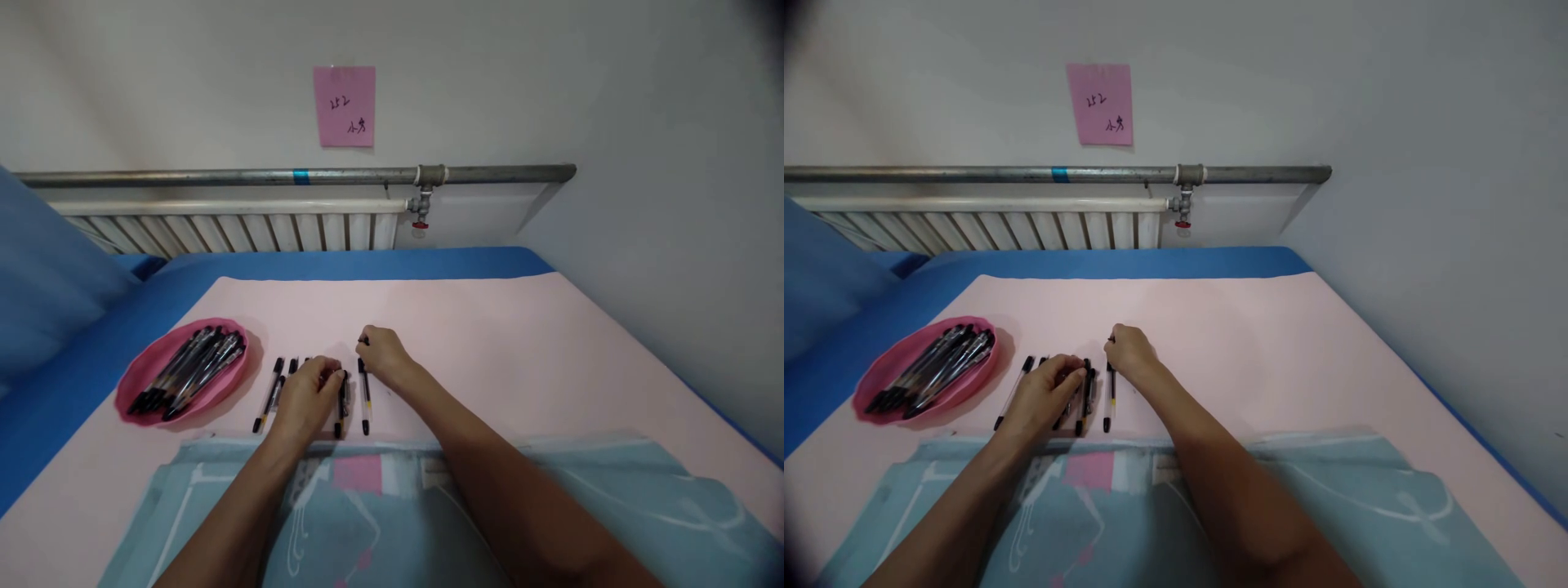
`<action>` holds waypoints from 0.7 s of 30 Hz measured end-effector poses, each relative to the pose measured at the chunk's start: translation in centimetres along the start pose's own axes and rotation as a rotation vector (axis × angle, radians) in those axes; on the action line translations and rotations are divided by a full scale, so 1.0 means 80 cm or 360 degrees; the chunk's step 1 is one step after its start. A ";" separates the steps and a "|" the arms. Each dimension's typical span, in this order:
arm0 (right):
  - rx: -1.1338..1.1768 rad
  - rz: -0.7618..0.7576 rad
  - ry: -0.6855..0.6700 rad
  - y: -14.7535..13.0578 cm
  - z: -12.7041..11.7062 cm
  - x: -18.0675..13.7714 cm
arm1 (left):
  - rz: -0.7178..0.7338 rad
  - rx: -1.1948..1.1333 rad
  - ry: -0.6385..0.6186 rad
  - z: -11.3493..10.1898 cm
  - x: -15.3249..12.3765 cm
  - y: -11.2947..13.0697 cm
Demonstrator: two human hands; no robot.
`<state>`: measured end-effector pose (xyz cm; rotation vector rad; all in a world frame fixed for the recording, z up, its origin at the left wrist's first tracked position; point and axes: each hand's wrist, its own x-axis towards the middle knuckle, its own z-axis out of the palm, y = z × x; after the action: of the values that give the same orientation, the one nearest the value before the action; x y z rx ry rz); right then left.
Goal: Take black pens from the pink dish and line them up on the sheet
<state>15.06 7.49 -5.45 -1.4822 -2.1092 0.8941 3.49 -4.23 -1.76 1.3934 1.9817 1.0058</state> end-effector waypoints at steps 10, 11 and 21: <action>-0.0109 0.0083 -0.0430 -0.024 -0.012 -0.016 | 0.0030 0.0071 -0.0008 -0.011 0.007 -0.018; -0.0111 0.0096 -0.0494 -0.026 -0.014 -0.018 | 0.0032 0.0101 -0.0016 -0.013 0.008 -0.019; -0.0070 0.0156 -0.1047 -0.026 -0.039 -0.044 | -0.0072 0.0298 -0.0056 -0.021 0.012 -0.012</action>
<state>16.94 4.56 -1.69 -1.4536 -2.5213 1.5483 1.35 -3.98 -1.57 1.4458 2.1159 0.7868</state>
